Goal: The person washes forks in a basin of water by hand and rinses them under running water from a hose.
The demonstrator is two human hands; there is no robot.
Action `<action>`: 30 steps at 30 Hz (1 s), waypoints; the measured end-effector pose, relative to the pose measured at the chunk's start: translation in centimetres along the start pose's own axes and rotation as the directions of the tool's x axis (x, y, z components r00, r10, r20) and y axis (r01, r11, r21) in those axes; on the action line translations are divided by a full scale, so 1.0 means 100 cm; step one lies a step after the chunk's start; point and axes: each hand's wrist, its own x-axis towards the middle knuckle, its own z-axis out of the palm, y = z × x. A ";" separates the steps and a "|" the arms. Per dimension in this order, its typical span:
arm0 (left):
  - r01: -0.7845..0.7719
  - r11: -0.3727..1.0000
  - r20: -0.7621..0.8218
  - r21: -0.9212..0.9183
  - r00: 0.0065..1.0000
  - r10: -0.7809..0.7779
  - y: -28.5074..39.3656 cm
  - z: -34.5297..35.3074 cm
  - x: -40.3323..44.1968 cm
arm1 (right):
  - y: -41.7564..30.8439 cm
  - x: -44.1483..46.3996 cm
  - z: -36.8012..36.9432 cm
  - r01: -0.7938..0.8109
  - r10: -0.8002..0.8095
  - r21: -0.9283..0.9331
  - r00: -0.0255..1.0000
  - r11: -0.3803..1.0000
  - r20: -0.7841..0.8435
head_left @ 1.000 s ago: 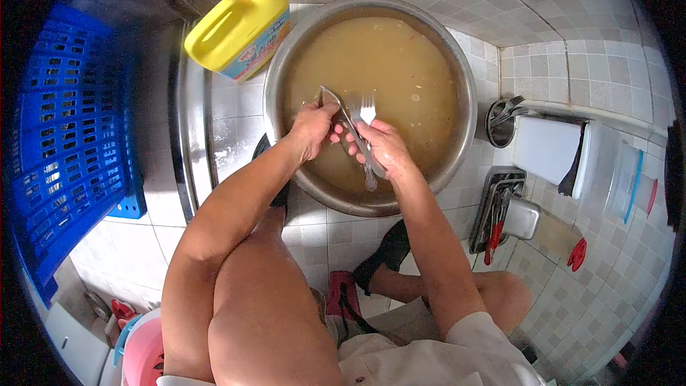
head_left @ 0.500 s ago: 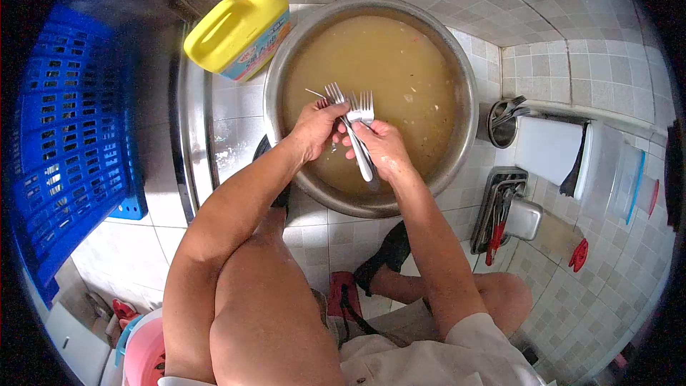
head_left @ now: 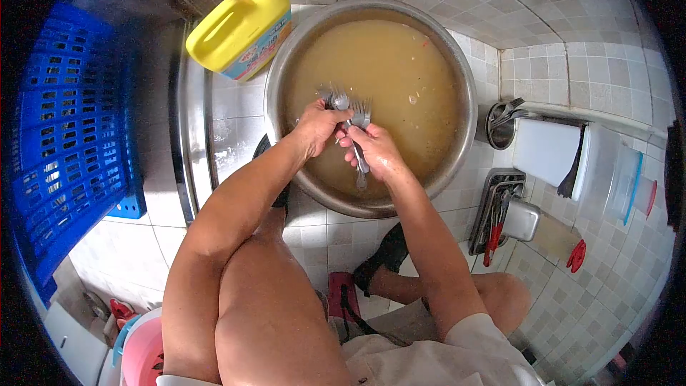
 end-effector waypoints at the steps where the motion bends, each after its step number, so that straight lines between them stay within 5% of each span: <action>1: 0.021 1.000 0.059 0.018 0.998 -0.022 -0.001 -0.002 0.002 | -0.001 -0.001 0.002 0.005 -0.003 -0.075 1.000 0.997 0.015; 10: 0.052 0.996 0.011 0.078 0.999 -0.053 0.002 0.003 -0.004 | 0.012 -0.004 0.009 0.071 -0.067 -0.217 0.997 0.974 0.026; 12: 0.039 0.991 -0.005 0.130 0.999 -0.038 0.004 0.003 -0.005 | 0.014 -0.005 0.012 0.156 -0.156 0.011 0.988 0.988 -0.006; 15: 0.096 0.984 -0.025 0.151 0.995 -0.094 0.008 0.001 -0.004 | 0.008 -0.012 0.018 0.162 -0.158 0.062 0.986 0.985 -0.059; 19: 0.027 0.999 0.042 -0.020 0.999 -0.026 0.006 -0.001 -0.003 | 0.003 -0.014 0.010 0.157 -0.157 -0.032 0.988 0.987 -0.001; 24: -0.026 0.997 0.085 0.079 0.996 0.019 0.010 0.001 -0.007 | -0.006 -0.017 0.003 0.071 -0.067 -0.037 0.992 0.997 0.107; 30: 0.014 0.999 0.080 0.030 0.997 -0.017 0.010 0.002 -0.009 | 0.002 -0.017 0.007 0.143 -0.146 0.095 0.989 0.985 0.025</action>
